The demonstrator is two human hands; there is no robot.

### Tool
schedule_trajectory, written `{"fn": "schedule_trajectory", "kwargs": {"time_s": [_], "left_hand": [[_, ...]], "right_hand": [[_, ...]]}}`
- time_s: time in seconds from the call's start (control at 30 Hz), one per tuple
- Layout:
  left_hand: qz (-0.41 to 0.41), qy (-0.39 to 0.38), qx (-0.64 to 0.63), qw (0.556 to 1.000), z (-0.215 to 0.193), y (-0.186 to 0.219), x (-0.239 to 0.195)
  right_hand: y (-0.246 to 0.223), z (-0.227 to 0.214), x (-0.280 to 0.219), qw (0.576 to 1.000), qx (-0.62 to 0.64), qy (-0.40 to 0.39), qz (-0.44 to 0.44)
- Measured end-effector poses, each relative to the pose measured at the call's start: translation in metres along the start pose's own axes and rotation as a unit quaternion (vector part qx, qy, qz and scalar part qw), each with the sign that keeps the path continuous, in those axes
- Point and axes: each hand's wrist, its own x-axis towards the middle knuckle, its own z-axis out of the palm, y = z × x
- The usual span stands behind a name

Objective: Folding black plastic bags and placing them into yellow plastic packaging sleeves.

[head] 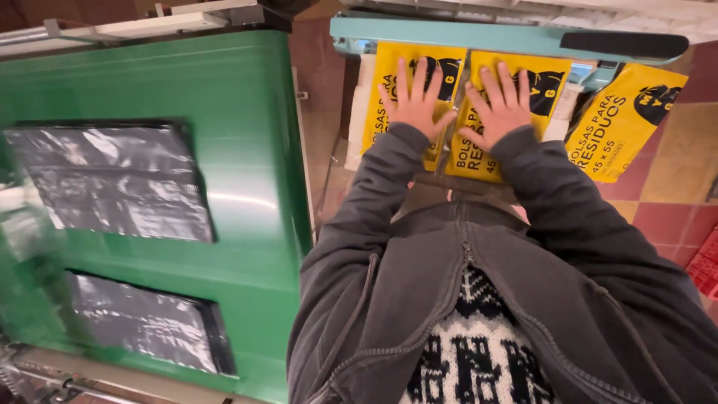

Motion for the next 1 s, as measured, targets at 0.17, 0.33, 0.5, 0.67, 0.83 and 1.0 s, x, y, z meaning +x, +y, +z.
{"fn": "schedule_trajectory", "kwargs": {"time_s": [0.17, 0.33, 0.5, 0.67, 0.83, 1.0], "left_hand": [[0.027, 0.005, 0.018, 0.999, 0.028, 0.003, -0.011], [0.09, -0.083, -0.06, 0.991, 0.006, 0.049, -0.005], [0.154, 0.021, -0.068, 0.985, 0.048, 0.084, 0.004], [0.167, 0.005, -0.059, 0.984, 0.054, 0.087, 0.005], [0.191, 0.018, -0.078, 0.978, 0.058, 0.085, 0.006], [0.18, 0.033, -0.095, 0.979, 0.064, 0.083, 0.001]], "right_hand": [[0.001, -0.019, 0.001, 0.999, -0.026, -0.022, -0.019], [0.031, -0.12, 0.03, 0.982, -0.059, 0.172, -0.054], [0.082, -0.124, 0.055, 0.998, -0.049, 0.025, -0.023], [0.109, -0.076, 0.048, 0.997, -0.057, -0.011, -0.052], [0.135, -0.028, 0.036, 0.997, -0.037, 0.005, -0.068], [0.135, -0.018, 0.037, 0.999, -0.021, -0.018, -0.04]]}}
